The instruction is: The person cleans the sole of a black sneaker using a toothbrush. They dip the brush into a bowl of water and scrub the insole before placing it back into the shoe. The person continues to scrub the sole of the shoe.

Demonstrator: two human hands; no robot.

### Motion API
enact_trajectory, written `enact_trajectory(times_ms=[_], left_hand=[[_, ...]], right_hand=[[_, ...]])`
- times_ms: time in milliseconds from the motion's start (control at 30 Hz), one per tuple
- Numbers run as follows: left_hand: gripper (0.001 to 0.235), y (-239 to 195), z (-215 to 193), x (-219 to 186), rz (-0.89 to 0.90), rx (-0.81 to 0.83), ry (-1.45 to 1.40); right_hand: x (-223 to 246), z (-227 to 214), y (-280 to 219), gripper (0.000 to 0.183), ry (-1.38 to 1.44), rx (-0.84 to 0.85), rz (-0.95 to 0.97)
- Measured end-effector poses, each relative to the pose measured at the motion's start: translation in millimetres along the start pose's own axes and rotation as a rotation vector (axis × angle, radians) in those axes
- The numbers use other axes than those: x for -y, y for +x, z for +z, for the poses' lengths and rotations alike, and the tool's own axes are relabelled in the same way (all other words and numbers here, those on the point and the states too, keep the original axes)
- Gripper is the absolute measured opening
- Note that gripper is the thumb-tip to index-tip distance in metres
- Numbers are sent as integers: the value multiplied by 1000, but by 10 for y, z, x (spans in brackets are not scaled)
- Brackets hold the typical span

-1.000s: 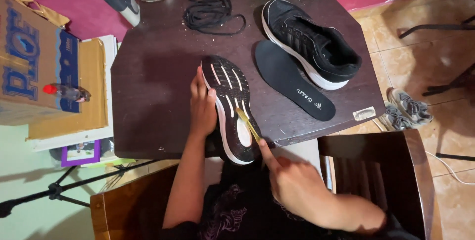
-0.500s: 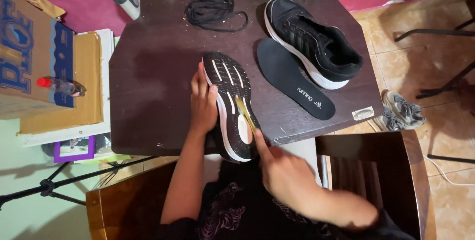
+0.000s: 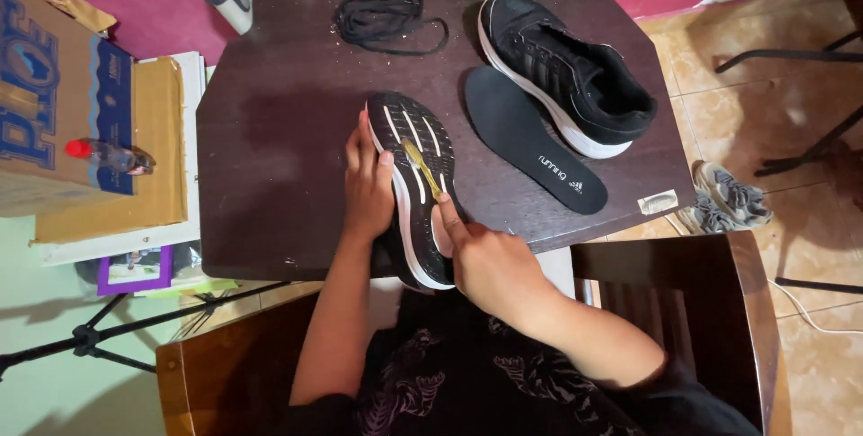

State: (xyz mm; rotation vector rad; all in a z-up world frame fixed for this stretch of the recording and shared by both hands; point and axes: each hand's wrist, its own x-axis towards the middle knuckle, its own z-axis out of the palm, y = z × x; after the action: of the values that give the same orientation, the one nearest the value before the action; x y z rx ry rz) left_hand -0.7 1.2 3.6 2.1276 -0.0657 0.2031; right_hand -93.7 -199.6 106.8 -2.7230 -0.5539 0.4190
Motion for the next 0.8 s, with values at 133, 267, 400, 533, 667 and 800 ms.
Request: enact_trajectory(times_ms=[133, 267, 400, 533, 667, 800], left_hand=[[59, 0, -11, -3, 7, -2, -9], [59, -3, 9, 25, 17, -4, -1], [63, -2, 47, 88, 23, -27, -2], [63, 1, 56, 141, 19, -16, -5], [63, -7, 56, 143, 5, -6, 19], [62, 2, 58, 152, 26, -8, 30]], right_hand=[[177, -270, -457, 88, -42, 189, 29], [179, -163, -465, 83, -135, 174, -24], [100, -2, 21, 75, -41, -52, 10], [-87, -390, -320, 74, -1, 3, 66], [-74, -577, -704, 71, -39, 182, 141], [-129, -304, -329, 74, -78, 106, 106]])
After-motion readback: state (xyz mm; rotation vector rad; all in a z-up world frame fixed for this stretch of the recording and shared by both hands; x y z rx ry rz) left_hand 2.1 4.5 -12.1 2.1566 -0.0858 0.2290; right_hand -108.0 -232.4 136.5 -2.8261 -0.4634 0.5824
